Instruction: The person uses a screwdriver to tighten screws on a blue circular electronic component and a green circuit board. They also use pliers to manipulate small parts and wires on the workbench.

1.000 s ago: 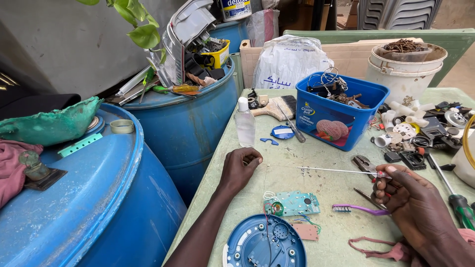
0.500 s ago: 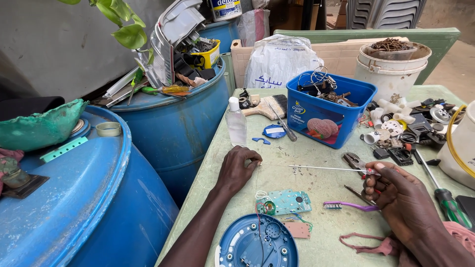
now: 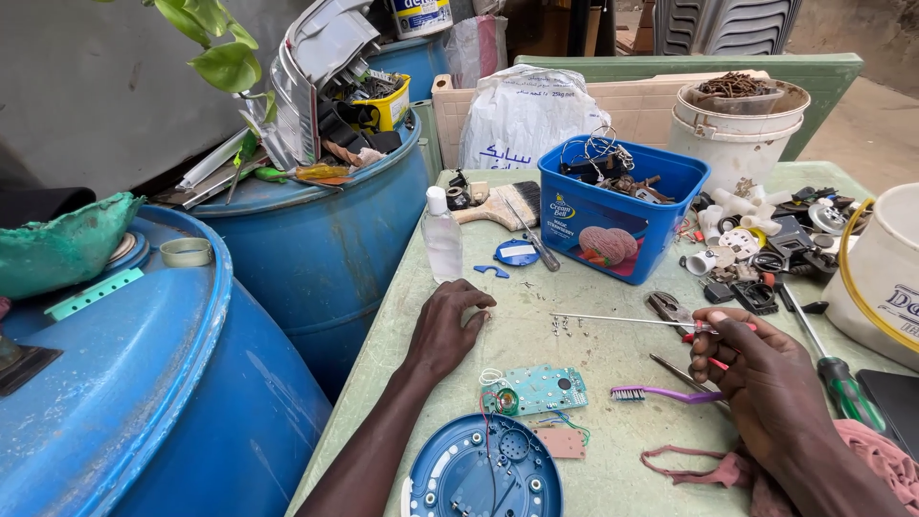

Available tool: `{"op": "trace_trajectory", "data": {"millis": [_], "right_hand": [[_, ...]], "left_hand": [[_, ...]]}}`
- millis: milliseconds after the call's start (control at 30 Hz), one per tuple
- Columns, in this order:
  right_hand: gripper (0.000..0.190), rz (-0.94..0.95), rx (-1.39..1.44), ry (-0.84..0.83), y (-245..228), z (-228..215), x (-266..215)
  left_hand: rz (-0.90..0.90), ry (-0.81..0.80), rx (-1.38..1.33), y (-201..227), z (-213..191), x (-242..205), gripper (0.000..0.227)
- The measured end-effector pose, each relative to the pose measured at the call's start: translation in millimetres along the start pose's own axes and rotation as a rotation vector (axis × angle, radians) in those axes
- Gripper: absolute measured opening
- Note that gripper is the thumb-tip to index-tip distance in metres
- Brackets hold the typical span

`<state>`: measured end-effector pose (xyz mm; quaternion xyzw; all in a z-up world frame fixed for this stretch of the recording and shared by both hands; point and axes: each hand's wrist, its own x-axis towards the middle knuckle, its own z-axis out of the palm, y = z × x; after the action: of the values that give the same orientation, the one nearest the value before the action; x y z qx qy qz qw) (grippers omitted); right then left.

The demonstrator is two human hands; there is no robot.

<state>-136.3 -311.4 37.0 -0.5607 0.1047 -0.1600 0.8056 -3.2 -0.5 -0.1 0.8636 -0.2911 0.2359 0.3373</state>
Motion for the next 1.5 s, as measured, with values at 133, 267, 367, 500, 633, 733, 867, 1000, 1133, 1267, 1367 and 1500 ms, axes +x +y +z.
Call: {"op": "trace_trajectory", "data": {"millis": [133, 267, 367, 500, 633, 733, 867, 1000, 1133, 1267, 1367, 1500], "right_hand": [[0.018, -0.12, -0.252, 0.058, -6.9, 10.9, -12.0], [0.019, -0.173, -0.289, 0.035, -5.7, 13.3, -12.8], [0.019, -0.179, -0.306, 0.043, -4.5, 11.4, -11.1], [0.021, -0.168, -0.305, 0.056, -7.7, 13.4, -12.5], [0.021, -0.16, -0.33, 0.066, -12.3, 16.2, -16.9], [0.022, -0.168, -0.356, 0.072, -14.1, 16.4, -18.1], [0.024, -0.207, -0.382, 0.084, -11.6, 13.4, -15.5], [0.025, -0.21, -0.4, 0.089, -11.9, 13.4, -15.6], [0.025, -0.211, -0.407, 0.094, -12.5, 13.7, -16.0], [0.023, -0.193, -0.389, 0.109, -14.6, 13.6, -16.0], [0.024, -0.182, -0.412, 0.112, -19.1, 16.3, -20.9], [0.022, -0.18, -0.412, 0.123, -21.2, 18.0, -21.8]], "left_hand": [[0.019, 0.022, -0.036, 18.1, -3.9, 0.9, 0.024], [0.091, -0.031, -0.109, 32.8, -2.6, 0.2, 0.028], [0.159, -0.076, -0.182, 33.6, -2.1, -1.5, 0.031], [0.225, -0.098, -0.27, 34.5, -4.1, -2.7, 0.034], [0.193, -0.208, -0.33, 46.6, -11.7, -3.7, 0.039], [0.133, -0.241, -0.388, 47.9, -11.8, -4.4, 0.039], [0.069, -0.218, -0.463, 44.1, -10.2, -4.0, 0.036], [-0.02, -0.225, -0.49, 47.5, -13.2, -3.4, 0.036], [-0.016, -0.211, -0.472, 48.9, -14.1, -3.9, 0.035], [-0.047, -0.196, -0.451, 48.4, -12.8, -3.3, 0.036], [-0.089, -0.185, -0.469, 50.2, -12.8, -3.6, 0.035], [-0.096, -0.184, -0.473, 47.9, -11.7, -3.7, 0.036]]}}
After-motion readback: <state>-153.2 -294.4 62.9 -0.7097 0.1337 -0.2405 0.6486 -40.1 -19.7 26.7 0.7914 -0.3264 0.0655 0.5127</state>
